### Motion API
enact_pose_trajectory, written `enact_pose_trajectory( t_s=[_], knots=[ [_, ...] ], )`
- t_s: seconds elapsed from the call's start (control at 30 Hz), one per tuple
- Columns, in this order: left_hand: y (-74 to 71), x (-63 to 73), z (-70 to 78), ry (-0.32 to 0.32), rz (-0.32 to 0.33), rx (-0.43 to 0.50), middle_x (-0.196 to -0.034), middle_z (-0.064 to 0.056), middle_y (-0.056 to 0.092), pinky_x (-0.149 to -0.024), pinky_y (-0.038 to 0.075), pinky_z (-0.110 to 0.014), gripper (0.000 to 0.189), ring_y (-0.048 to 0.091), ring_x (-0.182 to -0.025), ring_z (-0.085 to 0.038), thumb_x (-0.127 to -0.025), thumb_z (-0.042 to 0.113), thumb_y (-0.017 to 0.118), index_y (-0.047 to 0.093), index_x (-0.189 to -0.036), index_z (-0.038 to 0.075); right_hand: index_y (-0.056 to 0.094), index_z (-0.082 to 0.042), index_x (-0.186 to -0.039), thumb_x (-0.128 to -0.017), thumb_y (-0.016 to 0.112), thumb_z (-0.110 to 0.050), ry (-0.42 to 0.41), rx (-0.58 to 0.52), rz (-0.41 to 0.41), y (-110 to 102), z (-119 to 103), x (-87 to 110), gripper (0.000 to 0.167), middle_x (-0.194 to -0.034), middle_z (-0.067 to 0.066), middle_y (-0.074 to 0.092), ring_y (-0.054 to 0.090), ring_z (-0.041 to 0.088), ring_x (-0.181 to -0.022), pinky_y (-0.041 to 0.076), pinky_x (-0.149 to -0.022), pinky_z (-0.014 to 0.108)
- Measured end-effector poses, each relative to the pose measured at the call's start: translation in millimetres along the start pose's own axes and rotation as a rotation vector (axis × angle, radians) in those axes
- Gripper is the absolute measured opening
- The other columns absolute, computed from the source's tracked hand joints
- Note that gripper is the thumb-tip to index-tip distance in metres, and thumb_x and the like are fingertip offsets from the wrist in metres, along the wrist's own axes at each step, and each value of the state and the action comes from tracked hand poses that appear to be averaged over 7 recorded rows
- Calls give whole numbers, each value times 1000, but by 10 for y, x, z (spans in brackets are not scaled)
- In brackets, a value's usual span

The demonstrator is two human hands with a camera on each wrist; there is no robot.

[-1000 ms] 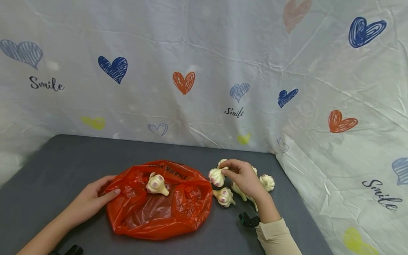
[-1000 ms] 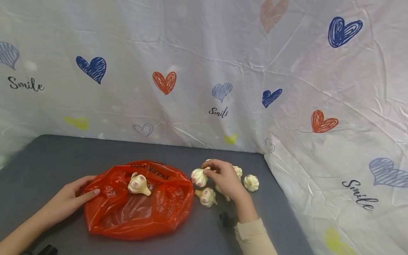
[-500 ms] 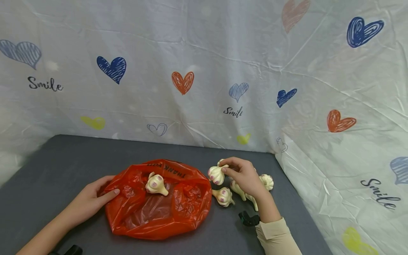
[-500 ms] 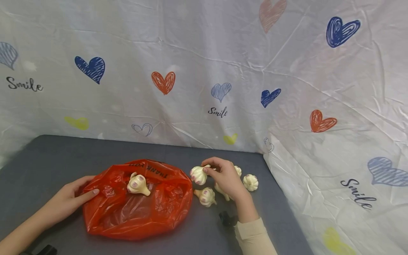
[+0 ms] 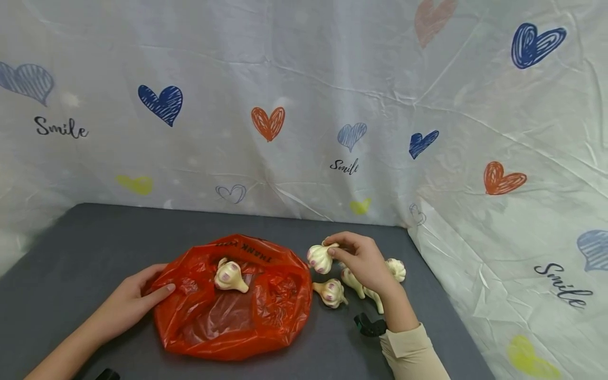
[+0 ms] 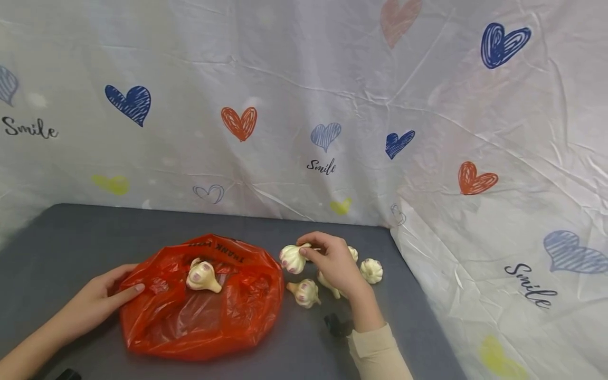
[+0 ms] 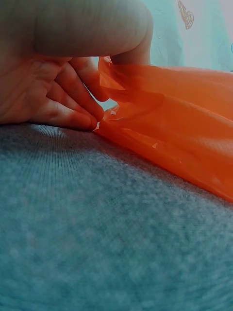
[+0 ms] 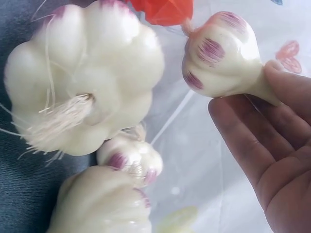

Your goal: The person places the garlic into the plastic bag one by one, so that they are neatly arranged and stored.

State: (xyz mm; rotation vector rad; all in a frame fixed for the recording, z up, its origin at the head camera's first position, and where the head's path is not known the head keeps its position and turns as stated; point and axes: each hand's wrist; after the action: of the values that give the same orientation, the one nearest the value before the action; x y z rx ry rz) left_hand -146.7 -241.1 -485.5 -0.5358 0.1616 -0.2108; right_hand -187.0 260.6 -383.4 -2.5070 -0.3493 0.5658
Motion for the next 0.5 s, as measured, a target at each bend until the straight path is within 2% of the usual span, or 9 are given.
enact_pose_trajectory(
  t_s=[0.27, 0.43, 0.5],
  knots=[
    [3, 3, -5, -4, -3, -1, -140, -18, 68, -82, 60, -23, 56, 71, -103, -3, -111, 29, 69, 53, -154, -2, 80, -14, -124, -107, 74, -15, -12, 13, 3, -13, -68, 16, 18, -119, -4, 78, 76, 21, -98, 63, -86, 43],
    [11, 7, -2, -3, -3, 1, -140, -19, 68, -82, 60, -23, 56, 70, -104, -2, -111, 29, 69, 53, -154, -2, 81, -17, -123, -107, 74, -16, 1, -3, 6, -7, -105, 28, 17, -119, -5, 78, 74, 33, -99, 61, -82, 34],
    [15, 8, -2, -4, -2, -1, -140, -19, 68, -83, 60, -23, 56, 70, -104, -2, -110, 29, 70, 53, -154, -2, 80, -17, -123, -107, 74, -16, -8, -1, 8, -10, -121, 34, 17, -120, -5, 78, 74, 34, -99, 61, -83, 35]
  ],
)
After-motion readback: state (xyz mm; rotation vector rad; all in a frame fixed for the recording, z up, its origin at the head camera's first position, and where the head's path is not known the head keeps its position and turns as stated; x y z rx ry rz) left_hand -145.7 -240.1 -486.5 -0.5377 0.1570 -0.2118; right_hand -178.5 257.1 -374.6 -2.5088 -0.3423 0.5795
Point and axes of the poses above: each hand's wrist, its own x-axis away from the middle knuckle, its own y-axis out of the palm, z = x × y
